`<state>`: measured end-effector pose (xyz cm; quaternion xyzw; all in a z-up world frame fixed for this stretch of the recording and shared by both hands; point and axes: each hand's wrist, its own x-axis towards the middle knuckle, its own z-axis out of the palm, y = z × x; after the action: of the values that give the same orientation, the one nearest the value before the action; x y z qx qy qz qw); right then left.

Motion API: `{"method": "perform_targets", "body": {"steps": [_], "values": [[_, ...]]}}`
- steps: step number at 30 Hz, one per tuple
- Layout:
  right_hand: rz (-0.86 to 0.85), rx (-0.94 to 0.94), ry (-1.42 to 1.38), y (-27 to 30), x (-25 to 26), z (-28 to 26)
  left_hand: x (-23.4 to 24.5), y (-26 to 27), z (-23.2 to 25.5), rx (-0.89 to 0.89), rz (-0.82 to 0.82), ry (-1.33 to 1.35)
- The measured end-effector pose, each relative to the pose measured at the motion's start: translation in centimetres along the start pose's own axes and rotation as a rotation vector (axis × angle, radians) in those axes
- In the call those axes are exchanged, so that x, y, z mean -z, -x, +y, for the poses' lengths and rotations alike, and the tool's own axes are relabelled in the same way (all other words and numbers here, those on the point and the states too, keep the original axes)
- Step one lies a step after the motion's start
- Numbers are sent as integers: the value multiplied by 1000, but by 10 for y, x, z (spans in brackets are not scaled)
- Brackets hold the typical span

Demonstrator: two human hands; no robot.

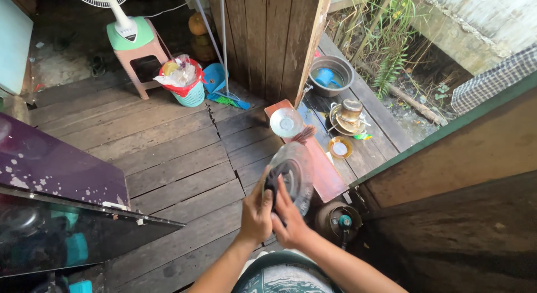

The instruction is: Wipe and clean a glass plate using a black cloth.

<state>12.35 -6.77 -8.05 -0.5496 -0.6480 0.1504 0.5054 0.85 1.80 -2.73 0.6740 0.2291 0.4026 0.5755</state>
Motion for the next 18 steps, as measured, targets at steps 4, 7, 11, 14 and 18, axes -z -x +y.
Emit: {"method": "perform_targets", "body": {"steps": [4, 7, 11, 14, 18], "values": [[72, -40, 201, -22, 19, 27, -4, 5, -2, -61, -48, 62], [243, -200, 368, -19, 22, 25, 0, 8, -25, 109, -74, 177], [86, -203, 235, -8, 11, 1, -2, 0, -27, 295, -13, 40], [26, -139, 98, -25, 15, -2, -9, -3, 5, 61, 0, 56], [266, -213, 346, -38, 28, 26, -6, -6, 1, 54, -50, 141]]}}
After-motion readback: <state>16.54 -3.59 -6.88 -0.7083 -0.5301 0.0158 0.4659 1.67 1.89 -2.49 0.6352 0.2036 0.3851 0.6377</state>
